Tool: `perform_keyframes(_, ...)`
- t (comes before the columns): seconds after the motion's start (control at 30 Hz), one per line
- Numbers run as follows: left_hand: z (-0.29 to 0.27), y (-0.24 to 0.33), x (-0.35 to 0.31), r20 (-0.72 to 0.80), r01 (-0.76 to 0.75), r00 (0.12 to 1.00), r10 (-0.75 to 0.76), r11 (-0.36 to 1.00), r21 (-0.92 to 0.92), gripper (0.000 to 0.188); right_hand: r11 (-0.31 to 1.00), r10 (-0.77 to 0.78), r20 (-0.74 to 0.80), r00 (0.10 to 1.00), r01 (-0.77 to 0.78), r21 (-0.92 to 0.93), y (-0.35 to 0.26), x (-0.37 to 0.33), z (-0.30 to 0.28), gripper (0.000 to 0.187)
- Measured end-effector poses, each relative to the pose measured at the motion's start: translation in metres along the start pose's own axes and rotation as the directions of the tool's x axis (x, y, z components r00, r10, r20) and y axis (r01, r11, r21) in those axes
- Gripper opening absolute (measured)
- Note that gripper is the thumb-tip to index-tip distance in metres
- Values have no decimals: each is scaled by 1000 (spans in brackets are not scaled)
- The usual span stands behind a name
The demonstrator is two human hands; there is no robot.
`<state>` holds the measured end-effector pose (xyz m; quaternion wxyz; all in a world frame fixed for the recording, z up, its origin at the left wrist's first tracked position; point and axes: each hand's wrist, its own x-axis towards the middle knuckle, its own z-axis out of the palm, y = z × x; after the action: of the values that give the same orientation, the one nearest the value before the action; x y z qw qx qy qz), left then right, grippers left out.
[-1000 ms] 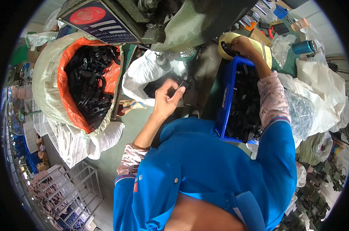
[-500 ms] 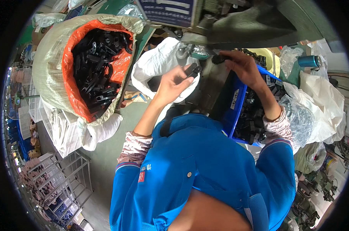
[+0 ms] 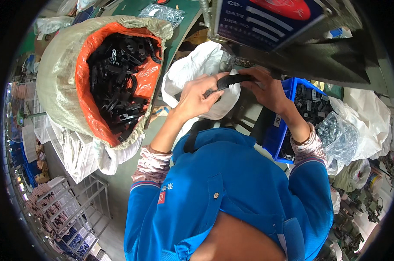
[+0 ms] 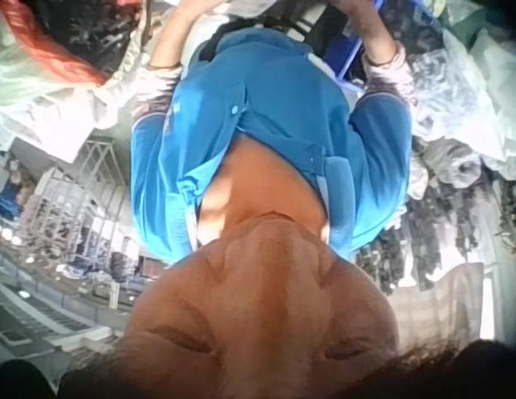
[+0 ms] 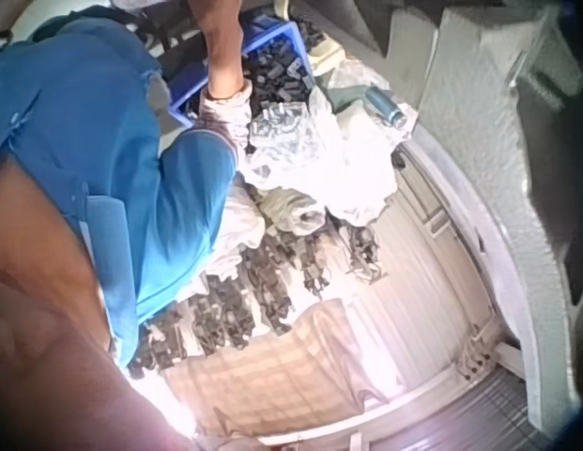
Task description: The person repeatedly picks small black plastic components from a blue bin, joins them by hand, and places the assembled units into a white bag. The person also retrieves additional components from a large sack and continues the assembly cycle.
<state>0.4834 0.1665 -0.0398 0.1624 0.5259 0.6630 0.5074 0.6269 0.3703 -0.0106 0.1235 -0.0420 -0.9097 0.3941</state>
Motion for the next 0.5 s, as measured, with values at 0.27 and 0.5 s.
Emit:
perform_keyframes(0.27, -35, -19, 19, 87, -185, 982, 170, 957, 223, 37, 997, -82, -158, 984, 81, -15, -8, 20, 24, 32)
perform_keyframes(0.5, -56, -20, 49, 241, -345, 930, 279, 888, 305, 19, 997, -59, -385, 921, 38, -61, -13, 22, 46, 32)
